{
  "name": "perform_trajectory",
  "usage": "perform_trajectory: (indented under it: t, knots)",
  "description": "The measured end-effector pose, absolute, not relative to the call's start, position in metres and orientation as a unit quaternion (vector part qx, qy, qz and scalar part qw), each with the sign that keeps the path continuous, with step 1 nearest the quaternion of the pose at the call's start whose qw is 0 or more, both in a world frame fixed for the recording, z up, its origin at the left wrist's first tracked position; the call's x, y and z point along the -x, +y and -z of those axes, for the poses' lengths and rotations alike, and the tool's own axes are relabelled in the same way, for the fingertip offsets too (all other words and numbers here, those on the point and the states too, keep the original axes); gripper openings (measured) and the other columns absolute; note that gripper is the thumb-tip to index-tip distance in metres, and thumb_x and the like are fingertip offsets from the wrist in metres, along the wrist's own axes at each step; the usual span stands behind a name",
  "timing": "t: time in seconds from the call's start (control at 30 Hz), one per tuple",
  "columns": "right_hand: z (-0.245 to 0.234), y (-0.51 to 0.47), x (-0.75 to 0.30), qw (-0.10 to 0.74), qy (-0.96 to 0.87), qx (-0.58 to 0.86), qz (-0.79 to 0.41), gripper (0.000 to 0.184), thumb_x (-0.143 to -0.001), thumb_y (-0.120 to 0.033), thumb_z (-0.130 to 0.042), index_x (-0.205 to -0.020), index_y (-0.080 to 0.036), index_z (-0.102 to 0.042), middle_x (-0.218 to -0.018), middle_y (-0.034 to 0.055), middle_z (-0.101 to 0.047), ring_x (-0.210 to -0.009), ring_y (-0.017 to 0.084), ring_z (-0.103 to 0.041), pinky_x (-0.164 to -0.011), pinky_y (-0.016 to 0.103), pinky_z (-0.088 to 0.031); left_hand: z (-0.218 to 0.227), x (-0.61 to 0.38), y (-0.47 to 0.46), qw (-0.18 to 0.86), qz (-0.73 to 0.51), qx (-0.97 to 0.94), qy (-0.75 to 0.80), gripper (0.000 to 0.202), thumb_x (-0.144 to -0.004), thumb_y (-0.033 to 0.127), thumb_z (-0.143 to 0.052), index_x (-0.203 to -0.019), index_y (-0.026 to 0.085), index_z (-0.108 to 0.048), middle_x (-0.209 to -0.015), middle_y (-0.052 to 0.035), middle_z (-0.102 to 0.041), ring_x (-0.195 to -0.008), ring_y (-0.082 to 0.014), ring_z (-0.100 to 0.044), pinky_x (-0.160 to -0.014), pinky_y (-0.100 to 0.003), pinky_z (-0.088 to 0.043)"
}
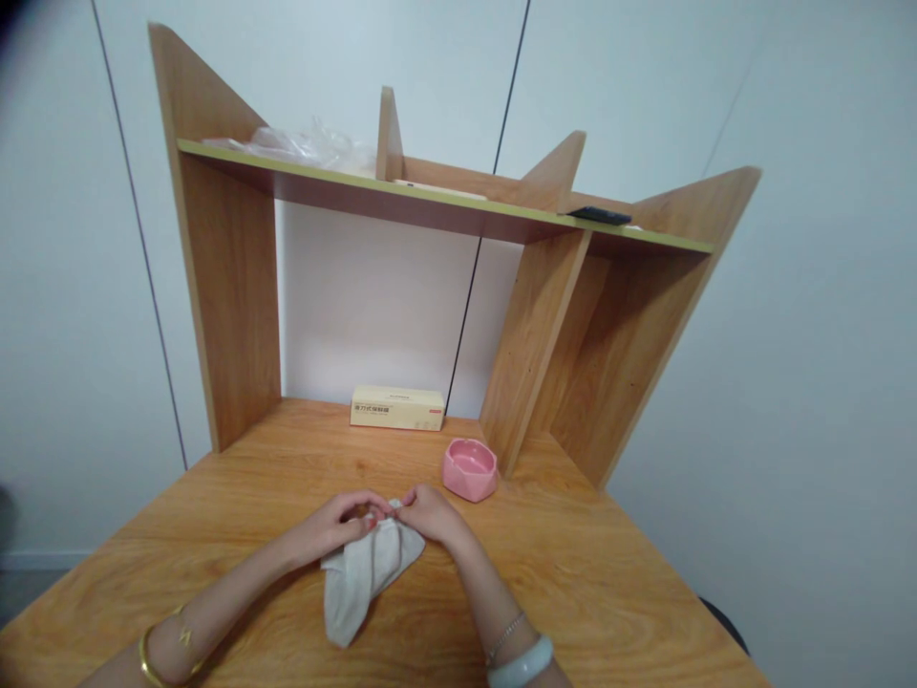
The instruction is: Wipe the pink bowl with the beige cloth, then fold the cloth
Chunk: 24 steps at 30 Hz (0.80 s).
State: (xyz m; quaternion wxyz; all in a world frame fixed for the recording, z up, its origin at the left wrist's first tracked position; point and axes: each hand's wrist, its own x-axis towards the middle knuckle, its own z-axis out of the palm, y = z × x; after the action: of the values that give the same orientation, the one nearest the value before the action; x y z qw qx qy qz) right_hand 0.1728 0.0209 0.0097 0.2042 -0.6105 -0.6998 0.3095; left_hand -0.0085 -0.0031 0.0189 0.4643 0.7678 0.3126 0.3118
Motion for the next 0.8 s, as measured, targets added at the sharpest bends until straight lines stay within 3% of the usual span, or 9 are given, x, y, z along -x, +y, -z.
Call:
perform_trajectory:
  t: [0.1, 0.27, 0.47, 0.8]
  knots:
    - [-0.012, 0.020, -0.177, 0.209, -0.692, 0.609, -0.326, 0.008, -0.060, -0.021, -0.054, -0.056, -0.014, -0.054, -0.047, -0.0059, -0.046, -0.047, 0.007, -0.039, -0.044, 0.019, -0.023, -0.022, 0.010, -0.005, 0.458, -0.308, -0.773, 0.314, 0.039, -0.062, 0.009, -0.044, -0.098, 0.015, -0.057, -0.083, -0.0001, -0.056, -0.070, -0.0119, -0.046, -0.064, -0.021, -0.036]
    - [-0.026, 0.011, -0.200, 0.241, -0.665, 0.630, -0.319, 0.004, -0.058, -0.017, -0.050, -0.062, -0.015, -0.051, -0.056, -0.0039, -0.050, -0.053, 0.008, -0.043, -0.048, 0.019, -0.027, -0.025, 0.012, -0.004, 0.430, -0.322, -0.773, 0.336, 0.047, -0.057, 0.006, -0.041, -0.100, 0.016, -0.054, -0.076, 0.0022, -0.047, -0.058, -0.0084, -0.036, -0.052, -0.018, -0.030]
    - [-0.026, -0.009, -0.246, 0.298, -0.620, 0.669, -0.280, 0.004, -0.058, -0.017, -0.048, -0.059, -0.018, -0.045, -0.053, -0.0048, -0.046, -0.052, 0.009, -0.042, -0.048, 0.020, -0.028, -0.023, 0.016, 0.004, 0.393, -0.390, -0.749, 0.362, 0.041, -0.062, 0.007, -0.039, -0.101, 0.017, -0.051, -0.074, 0.0019, -0.041, -0.059, -0.0088, -0.038, -0.055, -0.018, -0.033]
    - [-0.006, -0.029, -0.296, 0.294, -0.565, 0.702, -0.319, 0.014, -0.062, -0.028, -0.051, -0.060, -0.021, -0.039, -0.050, -0.0055, -0.044, -0.045, 0.008, -0.040, -0.042, 0.020, -0.029, 0.002, 0.022, 0.031, 0.281, -0.423, -0.704, 0.497, 0.028, -0.063, 0.011, -0.037, -0.085, 0.016, -0.054, -0.071, -0.0003, -0.050, -0.066, -0.0142, -0.045, -0.064, -0.025, -0.037]
